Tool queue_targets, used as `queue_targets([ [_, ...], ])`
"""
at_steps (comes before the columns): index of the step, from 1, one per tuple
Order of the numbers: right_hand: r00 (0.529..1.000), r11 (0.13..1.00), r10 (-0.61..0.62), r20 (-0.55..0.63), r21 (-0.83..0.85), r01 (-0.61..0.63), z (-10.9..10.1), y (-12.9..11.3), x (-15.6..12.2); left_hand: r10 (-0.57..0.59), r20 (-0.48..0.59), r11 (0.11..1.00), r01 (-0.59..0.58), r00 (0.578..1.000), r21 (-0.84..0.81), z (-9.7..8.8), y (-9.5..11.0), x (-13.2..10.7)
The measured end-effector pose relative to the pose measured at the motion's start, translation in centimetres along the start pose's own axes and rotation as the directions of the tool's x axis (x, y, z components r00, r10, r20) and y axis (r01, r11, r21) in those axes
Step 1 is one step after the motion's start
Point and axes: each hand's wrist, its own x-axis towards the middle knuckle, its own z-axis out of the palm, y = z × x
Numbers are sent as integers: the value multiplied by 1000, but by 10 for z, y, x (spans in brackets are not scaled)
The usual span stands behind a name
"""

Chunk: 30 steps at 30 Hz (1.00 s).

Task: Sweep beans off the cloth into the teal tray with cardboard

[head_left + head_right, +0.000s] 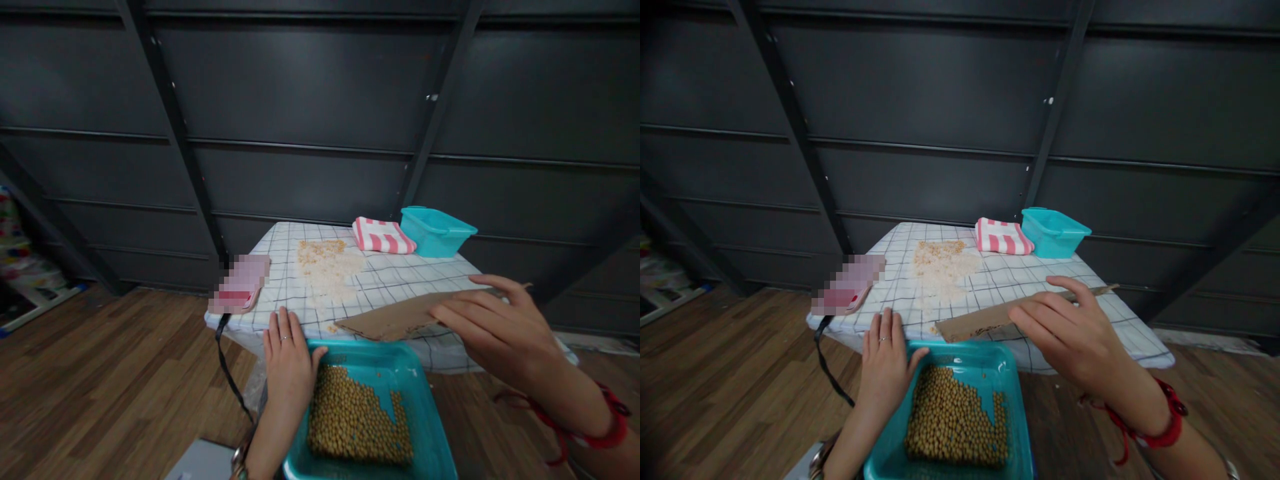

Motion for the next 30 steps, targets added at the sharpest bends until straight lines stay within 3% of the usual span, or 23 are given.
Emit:
queue_targets([
  [8, 995, 982, 83, 59, 168, -92, 1, -7, -11, 15, -15, 1000, -14, 1000, 23, 1, -1, -1],
  [18, 1000, 999, -3, -15, -33, 2, 22, -14, 8, 1, -9, 1000, -1, 1000, 19, -2, 2, 0],
  [25, 997, 989, 79, 25, 124, -82, 7, -16, -3, 7, 4, 1000, -7, 1000, 8, -1, 0, -1],
  [30, 999, 990, 44, 18, 134, -46, 10, -27, 1, -2, -1, 1000, 2, 1000, -3, 2, 0, -2],
])
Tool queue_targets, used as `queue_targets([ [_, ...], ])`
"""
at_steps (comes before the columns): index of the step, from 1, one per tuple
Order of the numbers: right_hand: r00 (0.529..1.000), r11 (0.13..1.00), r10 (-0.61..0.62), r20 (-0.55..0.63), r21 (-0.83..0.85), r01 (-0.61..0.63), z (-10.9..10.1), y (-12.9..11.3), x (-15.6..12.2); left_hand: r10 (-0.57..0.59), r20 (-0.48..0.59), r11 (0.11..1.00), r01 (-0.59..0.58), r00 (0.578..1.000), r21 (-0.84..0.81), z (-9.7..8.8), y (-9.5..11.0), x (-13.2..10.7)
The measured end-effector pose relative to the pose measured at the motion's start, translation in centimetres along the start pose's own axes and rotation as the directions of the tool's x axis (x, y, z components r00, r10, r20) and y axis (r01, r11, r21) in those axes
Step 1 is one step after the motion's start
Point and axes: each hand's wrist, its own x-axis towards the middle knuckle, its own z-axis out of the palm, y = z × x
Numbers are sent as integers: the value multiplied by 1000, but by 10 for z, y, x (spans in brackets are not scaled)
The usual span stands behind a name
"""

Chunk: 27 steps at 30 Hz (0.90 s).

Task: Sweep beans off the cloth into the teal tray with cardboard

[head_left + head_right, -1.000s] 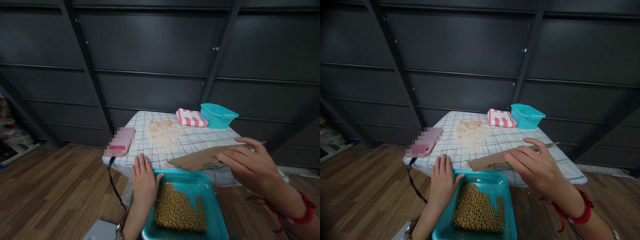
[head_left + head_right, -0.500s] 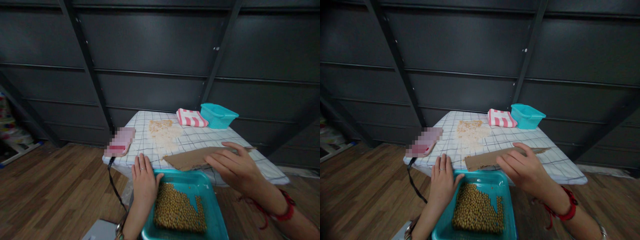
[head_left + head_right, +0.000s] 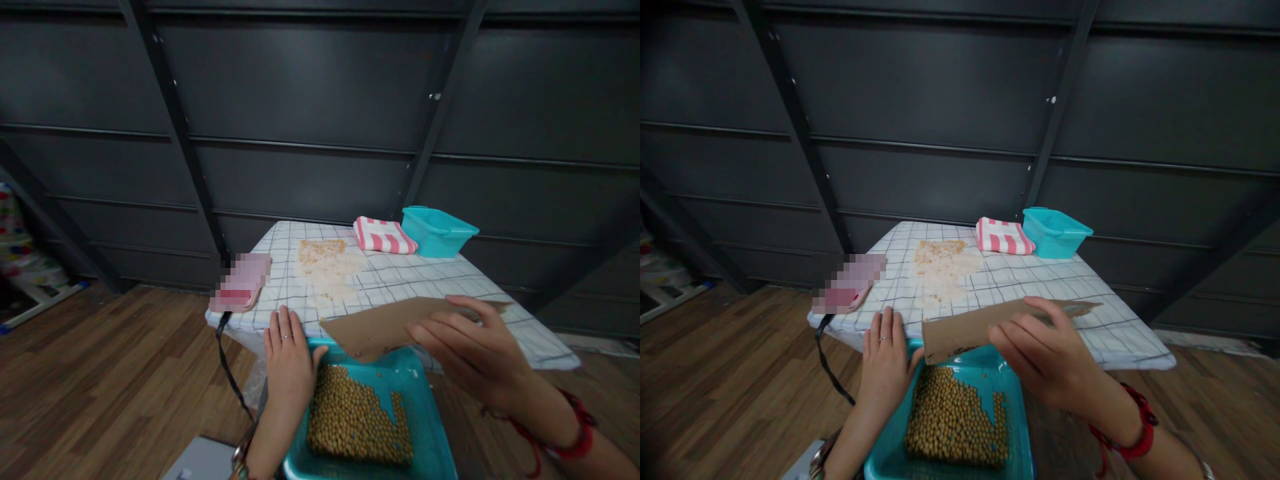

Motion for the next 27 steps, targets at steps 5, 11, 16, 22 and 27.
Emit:
queue_targets([
  [5, 998, 988, -42, -44, -152, 35, 18, 3, 13, 4, -17, 1000, -4, 1000, 20, -2, 1, 2],
  [11, 999, 997, 27, -37, -77, -30, 4, 4, 3, 1, 4, 1000, -2, 1000, 31, -5, 1, 2],
  [16, 997, 999, -50, -56, 13, 50, -3, -8, -2, -15, 57, 1000, 14, 998, 23, -7, 2, 2],
  [22, 997, 989, -59, -48, -135, 52, 23, -5, 18, 5, 30, 999, -6, 1000, 33, -6, 0, 3],
  [27, 999, 994, -8, -53, -113, 2, 14, -3, 16, -6, 35, 999, 4, 999, 38, -6, -1, 2],
])
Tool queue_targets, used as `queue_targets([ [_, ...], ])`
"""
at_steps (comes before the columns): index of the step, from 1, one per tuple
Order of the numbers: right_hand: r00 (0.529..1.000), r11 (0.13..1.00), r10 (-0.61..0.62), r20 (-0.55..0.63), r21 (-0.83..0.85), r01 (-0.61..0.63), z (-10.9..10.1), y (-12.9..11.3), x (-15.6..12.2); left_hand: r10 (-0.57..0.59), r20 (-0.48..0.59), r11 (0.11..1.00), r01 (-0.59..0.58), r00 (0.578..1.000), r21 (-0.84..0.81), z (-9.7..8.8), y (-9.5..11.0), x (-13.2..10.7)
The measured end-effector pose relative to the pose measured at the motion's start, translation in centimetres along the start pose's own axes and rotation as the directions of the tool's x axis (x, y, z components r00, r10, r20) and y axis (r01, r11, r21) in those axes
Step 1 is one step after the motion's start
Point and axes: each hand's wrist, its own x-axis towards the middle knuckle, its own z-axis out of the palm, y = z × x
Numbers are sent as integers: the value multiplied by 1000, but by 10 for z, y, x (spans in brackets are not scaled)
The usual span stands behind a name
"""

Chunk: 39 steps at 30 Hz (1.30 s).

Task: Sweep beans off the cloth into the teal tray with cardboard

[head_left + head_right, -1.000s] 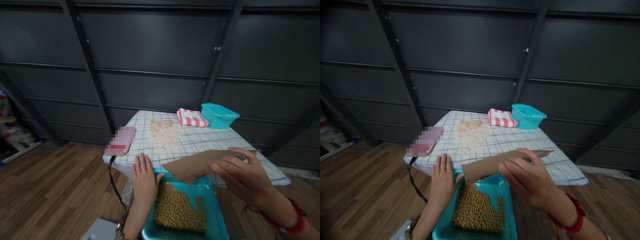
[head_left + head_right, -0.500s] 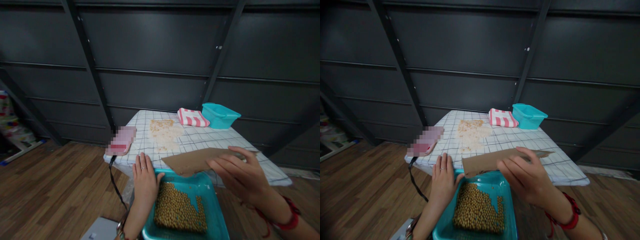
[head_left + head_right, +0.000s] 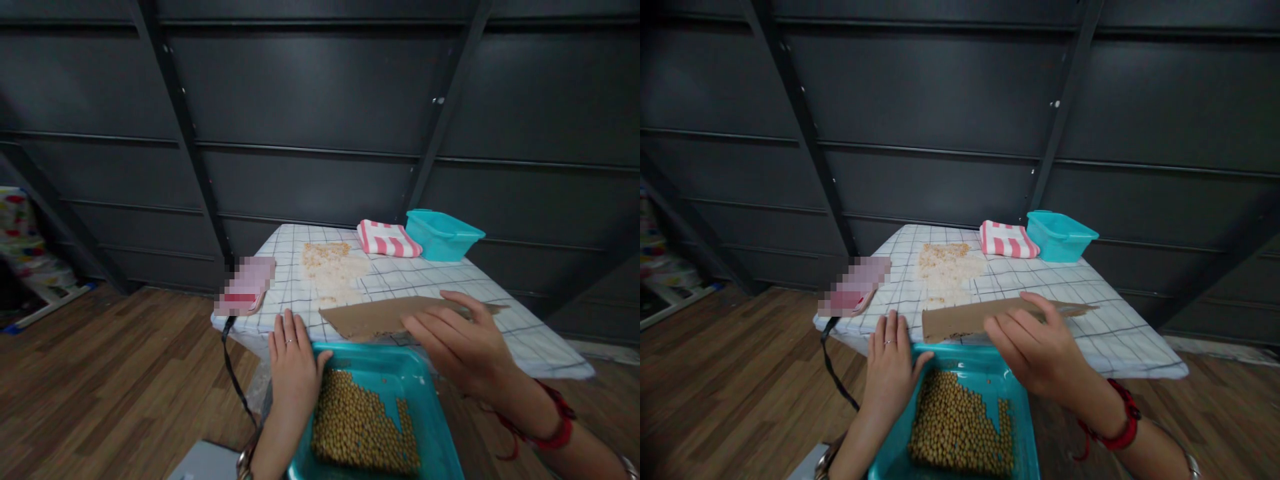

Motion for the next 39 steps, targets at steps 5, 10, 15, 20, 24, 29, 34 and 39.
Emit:
queue_targets([
  [5, 997, 994, -78, -7, 79, 79, -6, -8, -1, -32, 20, 999, 33, 999, -19, 2, 1, -1],
  [10, 996, 996, -84, 0, -3, 84, 20, -7, 15, -10, -62, 1000, 9, 998, -22, 6, 0, 0],
  [15, 992, 987, -128, 17, -95, 129, 42, -1, 27, 3, -47, 1000, -4, 999, -15, 5, -1, 1],
  [20, 990, 979, -142, -3, -147, 140, 57, 3, 38, 5, -24, 999, -6, 1000, -45, 3, -2, 1],
  [24, 991, 978, -132, 3, -160, 131, 65, 6, 47, 3, -23, 1000, -4, 1000, -30, 3, -3, 1],
  [29, 994, 982, -101, -48, -164, 92, 46, 12, 51, 3, -32, 1000, -4, 999, -13, 2, -3, 2],
  [34, 995, 992, -87, -52, -99, 81, 8, 5, 44, -1, -45, 1000, 2, 999, 9, 1, -5, 2],
  [39, 996, 996, -81, 23, 30, 80, 1, -17, 39, 18, -49, 999, -19, 999, -27, 4, -9, -1],
])
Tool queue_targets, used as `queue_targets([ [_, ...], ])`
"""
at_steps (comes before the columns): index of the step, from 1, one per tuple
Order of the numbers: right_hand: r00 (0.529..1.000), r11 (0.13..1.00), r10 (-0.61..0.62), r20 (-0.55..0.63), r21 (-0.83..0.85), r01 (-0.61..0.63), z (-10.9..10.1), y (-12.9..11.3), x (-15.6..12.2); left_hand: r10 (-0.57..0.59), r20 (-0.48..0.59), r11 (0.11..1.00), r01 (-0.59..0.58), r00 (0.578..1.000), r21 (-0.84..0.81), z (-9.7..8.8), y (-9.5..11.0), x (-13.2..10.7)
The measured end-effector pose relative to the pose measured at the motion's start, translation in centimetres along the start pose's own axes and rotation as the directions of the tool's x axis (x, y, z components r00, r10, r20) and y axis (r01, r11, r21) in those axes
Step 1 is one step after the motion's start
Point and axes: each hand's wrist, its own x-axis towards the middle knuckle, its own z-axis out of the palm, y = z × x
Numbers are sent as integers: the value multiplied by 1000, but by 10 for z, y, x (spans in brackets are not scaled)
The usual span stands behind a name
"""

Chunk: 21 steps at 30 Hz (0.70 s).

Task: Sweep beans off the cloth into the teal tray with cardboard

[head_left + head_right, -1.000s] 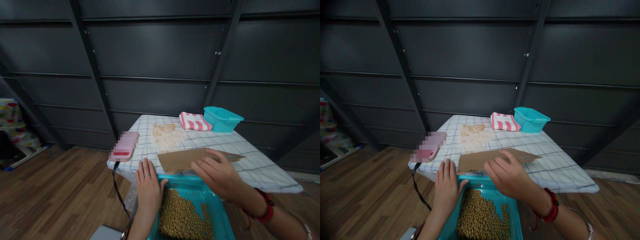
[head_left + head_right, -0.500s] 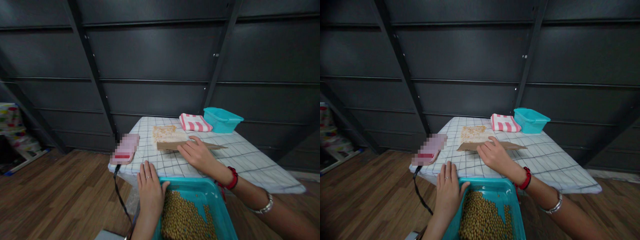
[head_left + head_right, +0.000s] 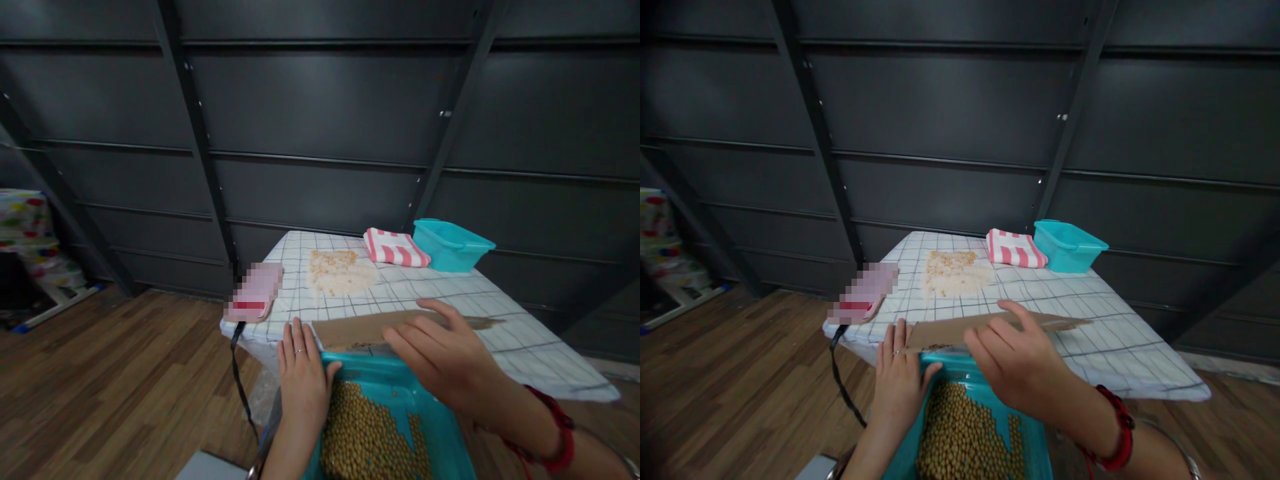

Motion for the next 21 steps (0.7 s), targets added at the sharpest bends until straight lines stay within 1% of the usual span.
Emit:
queue_targets([
  [4, 999, 999, -29, 18, -36, 29, 19, -6, 7, -3, 19, 1000, 3, 1000, 13, -1, 1, 1],
  [7, 998, 995, -67, -16, -82, 66, 39, -4, 14, -38, 36, 999, 37, 999, 33, -3, 4, 2],
  [11, 999, 991, -39, 9, -128, 40, 64, 2, 22, -49, 35, 998, 47, 998, 43, -4, 6, 3],
  [16, 1000, 985, 13, -2, -172, -13, 77, 8, 34, -24, 18, 998, 23, 1000, 54, -3, 4, 2],
  [21, 1000, 984, -3, 3, -180, 3, 87, 10, 42, -29, 0, 998, 29, 1000, 48, -3, 4, 2],
])
